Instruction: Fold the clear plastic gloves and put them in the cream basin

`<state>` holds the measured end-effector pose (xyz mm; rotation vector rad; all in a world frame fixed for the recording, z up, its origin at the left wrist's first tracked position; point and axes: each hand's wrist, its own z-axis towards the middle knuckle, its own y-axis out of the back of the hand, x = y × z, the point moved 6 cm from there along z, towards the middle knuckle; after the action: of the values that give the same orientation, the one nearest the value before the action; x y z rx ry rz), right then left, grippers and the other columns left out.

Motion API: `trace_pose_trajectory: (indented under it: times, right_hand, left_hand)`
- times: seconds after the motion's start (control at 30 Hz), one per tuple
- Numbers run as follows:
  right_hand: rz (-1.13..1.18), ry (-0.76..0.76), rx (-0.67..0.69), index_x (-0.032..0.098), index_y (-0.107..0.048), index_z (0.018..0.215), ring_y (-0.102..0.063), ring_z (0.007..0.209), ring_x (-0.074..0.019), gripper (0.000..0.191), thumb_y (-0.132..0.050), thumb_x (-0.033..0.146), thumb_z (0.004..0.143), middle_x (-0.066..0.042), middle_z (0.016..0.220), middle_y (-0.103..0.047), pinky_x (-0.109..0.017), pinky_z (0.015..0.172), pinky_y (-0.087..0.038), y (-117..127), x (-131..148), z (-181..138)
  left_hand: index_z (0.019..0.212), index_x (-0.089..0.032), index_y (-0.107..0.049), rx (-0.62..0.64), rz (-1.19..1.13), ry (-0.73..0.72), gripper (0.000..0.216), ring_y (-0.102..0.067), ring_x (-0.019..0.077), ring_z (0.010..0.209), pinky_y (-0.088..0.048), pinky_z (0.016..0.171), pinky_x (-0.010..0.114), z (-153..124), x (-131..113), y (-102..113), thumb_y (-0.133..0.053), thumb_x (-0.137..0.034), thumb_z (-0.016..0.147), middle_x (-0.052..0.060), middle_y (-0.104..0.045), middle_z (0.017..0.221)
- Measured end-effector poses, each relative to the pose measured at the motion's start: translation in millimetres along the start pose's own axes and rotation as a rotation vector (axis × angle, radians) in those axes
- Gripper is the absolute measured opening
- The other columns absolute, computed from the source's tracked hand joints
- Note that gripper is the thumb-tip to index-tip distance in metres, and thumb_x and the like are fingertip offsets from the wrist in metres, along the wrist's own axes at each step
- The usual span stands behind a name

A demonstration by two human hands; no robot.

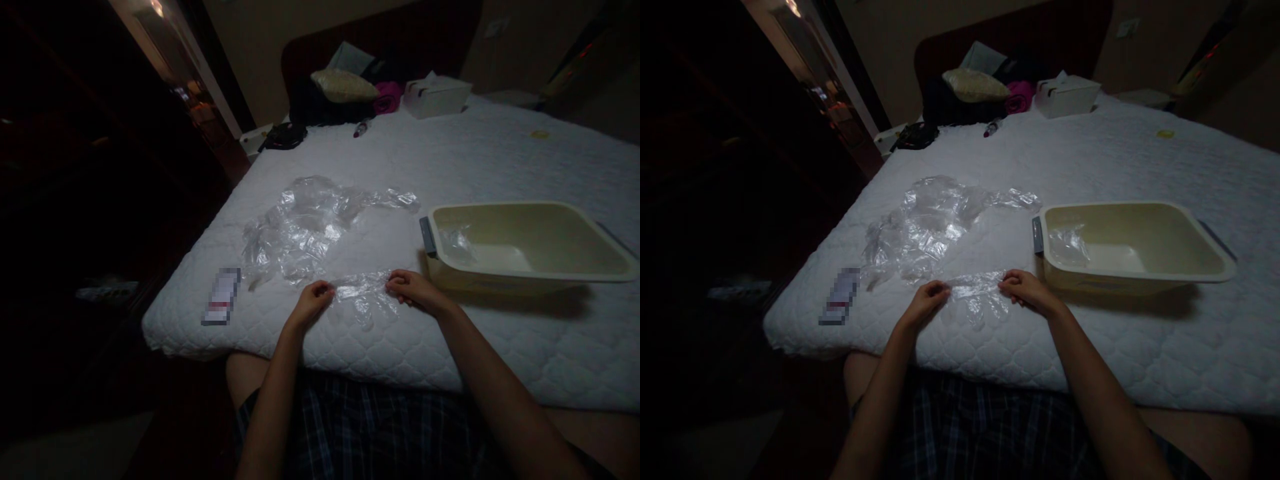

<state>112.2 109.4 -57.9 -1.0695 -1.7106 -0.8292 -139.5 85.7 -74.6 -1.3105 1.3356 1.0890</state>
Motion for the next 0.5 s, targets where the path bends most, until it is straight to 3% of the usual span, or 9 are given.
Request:
trace_pose_trajectory:
  times: [0.2,0.33,0.5]
  right_hand:
    - [-0.027,0.038,0.071,0.017,-0.050,0.077,-0.042,0.043,-0.0043,0.033,-0.067,0.042,0.064,0.004,0.061,-0.050,-0.017,0.036,-0.025,-3.4,-0.3,4.6]
    - [-0.068,0.102,0.040,0.016,-0.052,0.071,-0.042,0.046,-0.0059,0.031,-0.068,0.041,0.063,0.004,0.058,-0.049,-0.020,0.041,-0.030,-3.9,-0.7,6.1]
    - [-0.066,0.118,0.010,0.015,-0.055,0.070,-0.041,0.045,-0.0066,0.031,-0.066,0.043,0.064,0.004,0.054,-0.048,-0.021,0.042,-0.029,-4.9,1.6,1.7]
  left_hand:
    - [0.078,-0.014,-0.062,0.012,0.013,-0.029,0.028,-0.049,0.0074,0.061,-0.037,0.054,0.018,1.4,1.2,0.9,-0.071,-0.034,0.061,-0.001,-0.057,0.070]
    - [0.080,-0.015,-0.061,0.001,0.008,0.013,0.031,-0.049,0.0070,0.058,-0.036,0.050,0.018,1.3,1.2,2.0,-0.072,-0.036,0.060,-0.001,-0.057,0.070]
    - [0.084,-0.015,-0.061,0.051,0.044,0.050,0.037,-0.048,0.0071,0.057,-0.035,0.048,0.018,-1.8,-1.0,1.7,-0.073,-0.038,0.058,-0.001,-0.055,0.070]
